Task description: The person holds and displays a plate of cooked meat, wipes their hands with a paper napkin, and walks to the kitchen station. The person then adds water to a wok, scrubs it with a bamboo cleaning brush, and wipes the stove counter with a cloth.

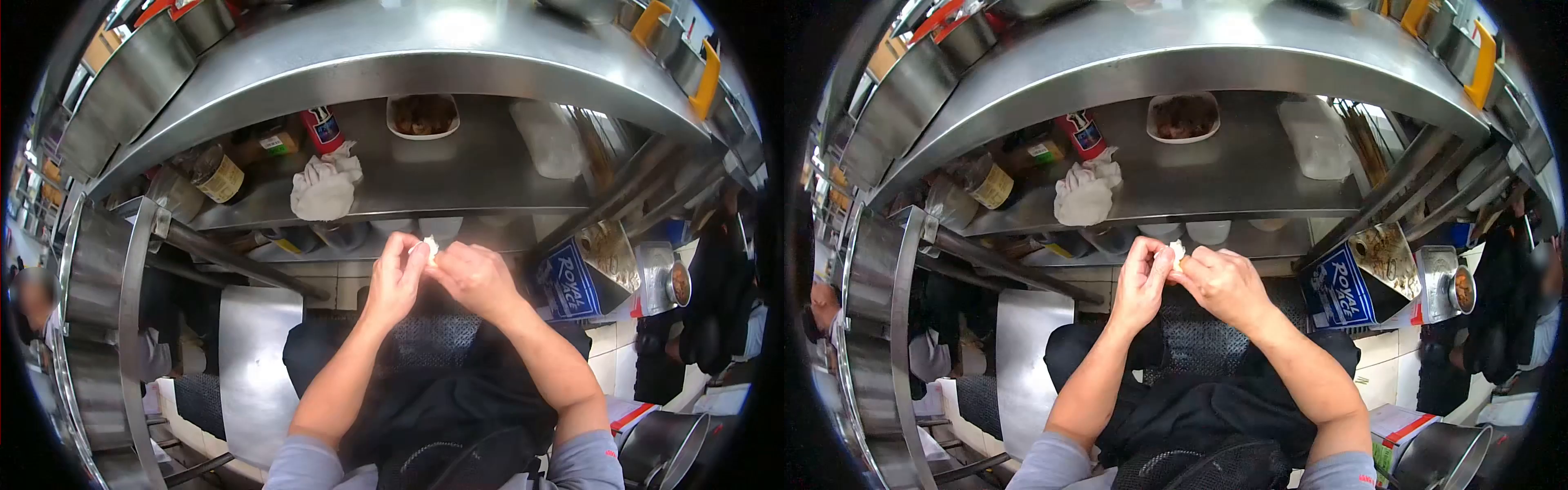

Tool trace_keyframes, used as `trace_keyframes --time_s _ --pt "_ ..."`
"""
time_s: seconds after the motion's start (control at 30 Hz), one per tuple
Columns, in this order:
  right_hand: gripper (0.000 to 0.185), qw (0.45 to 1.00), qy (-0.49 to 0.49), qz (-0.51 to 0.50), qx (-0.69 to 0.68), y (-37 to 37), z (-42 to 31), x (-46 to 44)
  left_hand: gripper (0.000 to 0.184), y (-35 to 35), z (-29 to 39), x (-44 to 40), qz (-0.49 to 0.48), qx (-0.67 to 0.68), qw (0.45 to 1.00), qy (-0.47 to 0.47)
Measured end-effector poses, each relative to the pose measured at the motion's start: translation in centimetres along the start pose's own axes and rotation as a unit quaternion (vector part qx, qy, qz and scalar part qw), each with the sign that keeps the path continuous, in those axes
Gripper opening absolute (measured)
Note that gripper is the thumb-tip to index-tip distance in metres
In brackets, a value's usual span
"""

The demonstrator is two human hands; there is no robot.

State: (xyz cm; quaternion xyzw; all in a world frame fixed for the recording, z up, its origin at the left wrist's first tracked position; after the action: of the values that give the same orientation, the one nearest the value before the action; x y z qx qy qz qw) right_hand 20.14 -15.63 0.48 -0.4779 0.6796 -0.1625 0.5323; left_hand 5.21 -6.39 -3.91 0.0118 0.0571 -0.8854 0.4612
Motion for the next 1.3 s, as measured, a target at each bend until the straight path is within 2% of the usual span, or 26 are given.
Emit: trace_keyframes --time_s 0.1,0.17,0.2,0.3,0.37,0.47,0.63,0.7,0.73,0.8,0.83,0.9,1.03,1.1,1.23,1.3 --pt "0.021 1.0 0.002 -0.002 0.011 0.2 -0.4 0.2 0.021 0.2 0.4 0.1 0.02 -0.06 0.998 0.013" --pt "0.024 0.988 0.054 0.039 -0.14 -0.3 -0.9 -0.4 0.018 0.0 0.7 -0.3 0.044 0.079 0.996 0.02" --pt "0.024 0.988 0.05 0.039 -0.142 -0.7 -0.8 -0.7 0.017 -0.5 0.6 -1.0 0.063 0.147 0.986 0.036" --pt "0.025 0.99 0.045 0.083 -0.107 -2.3 1.0 -0.8 0.016 -1.6 0.5 -1.1 0.086 0.188 0.978 0.003" --pt "0.023 0.99 0.048 0.108 -0.082 -2.7 2.5 -0.8 0.018 -2.2 1.0 -1.4 0.095 0.214 0.971 0.035" --pt "0.021 0.983 0.124 0.101 -0.094 -3.3 4.2 -0.8 0.021 -3.3 1.4 -2.0 0.117 0.182 0.974 0.067" --pt "0.02 0.971 0.213 0.09 -0.052 -3.1 7.7 -1.1 0.018 -4.1 3.6 -3.4 0.101 0.098 0.989 0.053" --pt "0.019 0.976 0.199 0.084 -0.001 -3.4 9.3 -3.2 0.02 -3.9 3.4 -3.9 0.084 -0.014 0.995 0.049" --pt "0.019 0.977 0.197 0.082 0.002 -3.1 10.0 -4.5 0.021 -3.5 3.5 -4.0 0.068 0.005 0.997 0.037" --pt "0.017 0.982 0.098 0.096 0.128 -2.3 10.7 -7.5 0.022 -2.9 2.8 -4.1 0.051 0.006 0.998 0.029" --pt "0.017 0.982 0.097 0.095 0.132 -1.7 11.6 -9.3 0.023 -2.7 2.9 -4.1 0.046 -0.004 0.999 0.023" --pt "0.02 0.985 0.049 0.02 0.166 0.6 13.4 -13.1 0.024 -2.6 3.0 -4.0 0.045 -0.013 0.999 0.027" --pt "0.026 0.966 0.098 -0.047 0.234 5.3 15.7 -18.3 0.024 -3.5 2.9 -3.7 0.051 -0.017 0.998 0.024" --pt "0.033 0.96 0.147 -0.164 0.176 6.9 15.8 -20.1 0.024 -4.1 2.9 -4.0 0.058 -0.014 0.998 0.025" --pt "0.038 0.972 0.119 -0.13 0.157 7.7 16.3 -20.1 0.024 -4.8 2.8 -3.9 0.07 0.005 0.997 0.029" --pt "0.041 0.98 0.037 -0.039 0.191 5.5 18.4 -19.8 0.024 -5.1 2.8 -4.0 0.073 0.008 0.997 0.034"
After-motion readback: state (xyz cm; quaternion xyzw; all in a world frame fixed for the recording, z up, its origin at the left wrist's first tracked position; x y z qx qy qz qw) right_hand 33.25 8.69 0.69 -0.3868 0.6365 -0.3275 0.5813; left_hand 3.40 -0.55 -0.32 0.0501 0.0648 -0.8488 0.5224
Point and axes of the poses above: each hand's wrist, its own x-axis away from the middle knuckle, its own y-axis out of the palm, z = x × y, the point moved 2 cm from there along -x, towards the middle knuckle, and after that the axes turned 1 degree about z, right-handed, at the moved point
